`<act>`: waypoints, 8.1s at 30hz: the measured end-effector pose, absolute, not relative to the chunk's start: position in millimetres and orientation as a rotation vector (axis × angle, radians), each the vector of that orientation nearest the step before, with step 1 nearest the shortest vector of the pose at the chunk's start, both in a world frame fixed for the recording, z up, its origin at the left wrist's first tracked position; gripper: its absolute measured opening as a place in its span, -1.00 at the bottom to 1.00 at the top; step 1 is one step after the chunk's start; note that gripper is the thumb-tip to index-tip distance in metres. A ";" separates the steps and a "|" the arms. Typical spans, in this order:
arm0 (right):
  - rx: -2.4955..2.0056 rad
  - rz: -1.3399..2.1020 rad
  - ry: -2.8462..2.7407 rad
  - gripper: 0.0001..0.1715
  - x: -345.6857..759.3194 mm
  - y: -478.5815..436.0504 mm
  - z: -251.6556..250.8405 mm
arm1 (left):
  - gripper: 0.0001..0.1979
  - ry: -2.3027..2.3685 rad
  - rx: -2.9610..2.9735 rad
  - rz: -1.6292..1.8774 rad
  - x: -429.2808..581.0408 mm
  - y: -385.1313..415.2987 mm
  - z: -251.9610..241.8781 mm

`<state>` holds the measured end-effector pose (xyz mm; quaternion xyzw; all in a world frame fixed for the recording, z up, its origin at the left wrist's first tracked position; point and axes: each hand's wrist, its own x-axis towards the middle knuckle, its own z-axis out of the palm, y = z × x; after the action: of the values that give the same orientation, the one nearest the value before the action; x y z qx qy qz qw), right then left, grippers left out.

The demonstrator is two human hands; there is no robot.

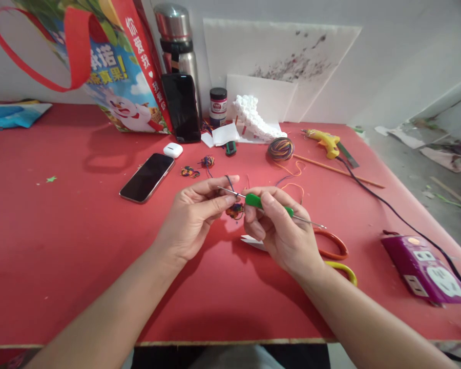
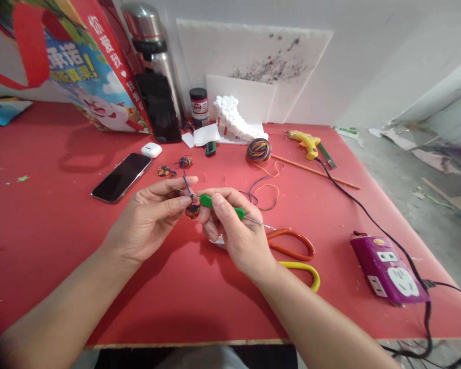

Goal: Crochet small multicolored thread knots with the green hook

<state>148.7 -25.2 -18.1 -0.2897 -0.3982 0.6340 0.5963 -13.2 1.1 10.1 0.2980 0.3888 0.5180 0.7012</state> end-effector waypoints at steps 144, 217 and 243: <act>-0.774 1.155 -1.203 -0.79 159.7 -30.7 -11.2 | -0.58 0.869 0.787 1.216 -14.8 -5.5 23.8; -0.805 0.410 -1.688 -0.61 150.9 -38.3 -24.0 | -0.66 0.757 0.548 1.187 -2.0 -9.3 20.0; -0.816 0.898 -1.583 -0.79 192.3 -28.1 10.1 | -0.73 0.879 0.804 0.961 -37.1 5.9 37.4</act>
<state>192.3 -28.1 10.1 -0.3438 -0.6667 0.3784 0.5424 -37.1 5.9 37.4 0.3641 0.3980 0.4351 0.7210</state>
